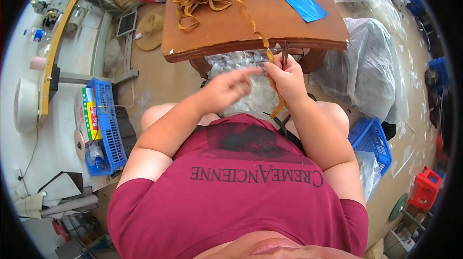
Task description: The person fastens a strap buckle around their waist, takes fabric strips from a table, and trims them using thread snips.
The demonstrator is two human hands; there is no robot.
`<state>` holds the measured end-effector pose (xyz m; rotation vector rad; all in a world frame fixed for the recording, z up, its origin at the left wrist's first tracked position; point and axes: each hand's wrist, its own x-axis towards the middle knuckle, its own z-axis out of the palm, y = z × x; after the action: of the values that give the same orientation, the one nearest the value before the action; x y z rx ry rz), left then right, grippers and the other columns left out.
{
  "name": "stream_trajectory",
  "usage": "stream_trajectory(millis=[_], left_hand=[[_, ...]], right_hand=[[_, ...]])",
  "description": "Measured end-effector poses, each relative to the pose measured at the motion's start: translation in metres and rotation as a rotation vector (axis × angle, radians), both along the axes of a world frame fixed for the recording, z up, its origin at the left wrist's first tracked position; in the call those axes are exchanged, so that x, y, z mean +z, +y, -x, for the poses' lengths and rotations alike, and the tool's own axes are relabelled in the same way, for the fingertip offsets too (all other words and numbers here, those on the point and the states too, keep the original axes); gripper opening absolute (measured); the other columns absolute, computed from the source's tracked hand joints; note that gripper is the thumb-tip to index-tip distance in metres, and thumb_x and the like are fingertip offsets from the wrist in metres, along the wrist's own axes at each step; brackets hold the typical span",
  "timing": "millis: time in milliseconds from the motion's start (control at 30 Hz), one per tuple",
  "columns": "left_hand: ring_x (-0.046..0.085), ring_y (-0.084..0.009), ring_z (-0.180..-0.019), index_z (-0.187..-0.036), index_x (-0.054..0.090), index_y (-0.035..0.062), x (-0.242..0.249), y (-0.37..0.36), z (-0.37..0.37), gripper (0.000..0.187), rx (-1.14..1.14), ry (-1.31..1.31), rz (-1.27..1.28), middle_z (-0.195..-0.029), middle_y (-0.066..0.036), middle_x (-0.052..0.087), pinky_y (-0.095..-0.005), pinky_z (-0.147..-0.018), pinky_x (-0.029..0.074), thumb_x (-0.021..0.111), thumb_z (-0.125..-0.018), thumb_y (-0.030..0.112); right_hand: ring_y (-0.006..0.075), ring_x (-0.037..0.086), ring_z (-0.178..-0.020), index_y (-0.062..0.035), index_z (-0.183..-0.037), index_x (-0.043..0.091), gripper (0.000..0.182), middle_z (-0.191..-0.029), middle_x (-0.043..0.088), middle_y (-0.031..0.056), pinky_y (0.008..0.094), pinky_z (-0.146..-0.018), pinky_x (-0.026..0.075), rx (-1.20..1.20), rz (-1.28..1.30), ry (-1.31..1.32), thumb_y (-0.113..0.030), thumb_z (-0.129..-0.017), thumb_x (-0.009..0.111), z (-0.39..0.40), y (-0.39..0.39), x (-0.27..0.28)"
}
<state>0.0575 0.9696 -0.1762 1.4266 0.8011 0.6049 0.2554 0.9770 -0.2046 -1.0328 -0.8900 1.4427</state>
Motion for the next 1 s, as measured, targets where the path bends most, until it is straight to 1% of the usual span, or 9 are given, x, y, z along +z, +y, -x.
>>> stream_trajectory(millis=[133,233,267,367,400,500,700,833,1000], left_hand=[[0.039,-0.0062,-0.056,-0.126,0.046,0.0044,-0.009,0.023,-0.005,0.034,0.423,-0.261,0.634,-0.074,0.004,0.043,-0.0205,-0.047,0.03,0.042,-0.098,0.024],[0.037,-0.0047,-0.054,-0.119,0.05,0.0046,-0.011,0.029,-0.016,0.035,0.239,-0.444,0.817,-0.072,0.005,0.04,-0.0195,-0.045,0.027,0.043,-0.098,0.031],[0.043,-0.0034,-0.057,-0.116,0.052,0.0041,-0.008,0.025,-0.02,0.032,0.167,-0.461,0.778,-0.076,0.005,0.048,-0.0188,-0.046,0.031,0.046,-0.097,0.029],[0.05,-0.004,-0.062,-0.114,0.053,0.0043,-0.002,0.019,-0.029,0.027,0.079,-0.209,0.477,-0.083,0.002,0.056,-0.018,-0.049,0.037,0.049,-0.096,0.024],[0.055,-0.0046,-0.067,-0.113,0.054,0.0051,-0.009,0.017,-0.028,0.024,0.108,-0.323,0.517,-0.089,-0.002,0.06,-0.0171,-0.052,0.041,0.05,-0.095,0.021],[0.054,-0.0051,-0.066,-0.112,0.054,0.0056,0.002,0.009,-0.029,0.022,0.196,-0.29,0.426,-0.084,-0.002,0.059,-0.0172,-0.054,0.041,0.048,-0.096,0.019],[0.048,-0.0058,-0.065,-0.126,0.043,0.0016,0.021,0.019,-0.012,0.033,0.291,-0.038,0.076,-0.076,-0.001,0.053,-0.0189,-0.057,0.038,0.046,-0.096,0.013],[0.048,-0.0079,-0.066,-0.144,0.019,0.0014,0.029,0.015,-0.002,0.063,0.153,0.148,-0.097,-0.077,-0.001,0.051,-0.0214,-0.06,0.038,0.053,-0.092,0.011],[0.048,-0.0068,-0.068,-0.146,0.014,0.0021,0.043,0.012,0.0,0.072,0.028,0.146,0.028,-0.079,-0.001,0.051,-0.0211,-0.061,0.039,0.057,-0.09,0.012]], right_hand=[[0.0081,0.038,-0.057,-0.0057,-0.069,0.043,0.025,-0.061,0.04,0.0004,0.0268,-0.049,0.033,0.044,-0.3,-0.35,-0.007,-0.079,0.066,0.004,-0.013,-0.017],[0.0147,0.041,-0.054,-0.0031,-0.073,0.048,0.019,-0.061,0.042,0.0049,0.0299,-0.049,0.036,0.085,-0.517,-0.581,-0.007,-0.078,0.067,0.013,-0.024,-0.007],[0.0211,0.046,-0.054,-0.0021,-0.08,0.055,0.015,-0.064,0.046,0.0083,0.0322,-0.051,0.039,0.103,-0.54,-0.62,-0.008,-0.076,0.068,0.013,-0.025,-0.004],[0.0142,0.041,-0.057,-0.0039,-0.069,0.045,0.024,-0.062,0.042,0.0042,0.0282,-0.051,0.036,0.059,-0.512,-0.59,-0.005,-0.077,0.068,0.015,-0.023,-0.004],[0.0147,0.043,-0.057,-0.003,-0.07,0.046,0.024,-0.063,0.043,0.0053,0.0283,-0.052,0.037,0.068,-0.51,-0.576,-0.006,-0.077,0.069,0.013,-0.022,-0.004],[0.023,0.05,-0.058,-0.0018,-0.077,0.056,0.022,-0.065,0.05,0.0105,0.0334,-0.054,0.041,0.098,-0.502,-0.646,-0.018,-0.078,0.071,0.009,-0.023,0.002],[0.0157,0.045,-0.056,-0.0016,-0.073,0.053,0.04,-0.061,0.043,0.0032,0.0318,-0.05,0.035,0.11,-0.313,-0.484,-0.037,-0.082,0.068,0.0,-0.014,-0.007],[0.0058,0.029,-0.044,-0.0041,-0.077,0.054,0.049,-0.054,0.034,-0.0046,0.022,-0.042,0.026,0.535,0.143,0.116,-0.048,-0.096,0.041,-0.009,-0.014,0.005],[0.0054,0.023,-0.044,-0.0024,-0.073,0.055,0.054,-0.051,0.029,-0.0063,0.0225,-0.042,0.02,0.641,0.261,-0.065,-0.048,-0.096,0.041,-0.002,-0.02,0.019]])
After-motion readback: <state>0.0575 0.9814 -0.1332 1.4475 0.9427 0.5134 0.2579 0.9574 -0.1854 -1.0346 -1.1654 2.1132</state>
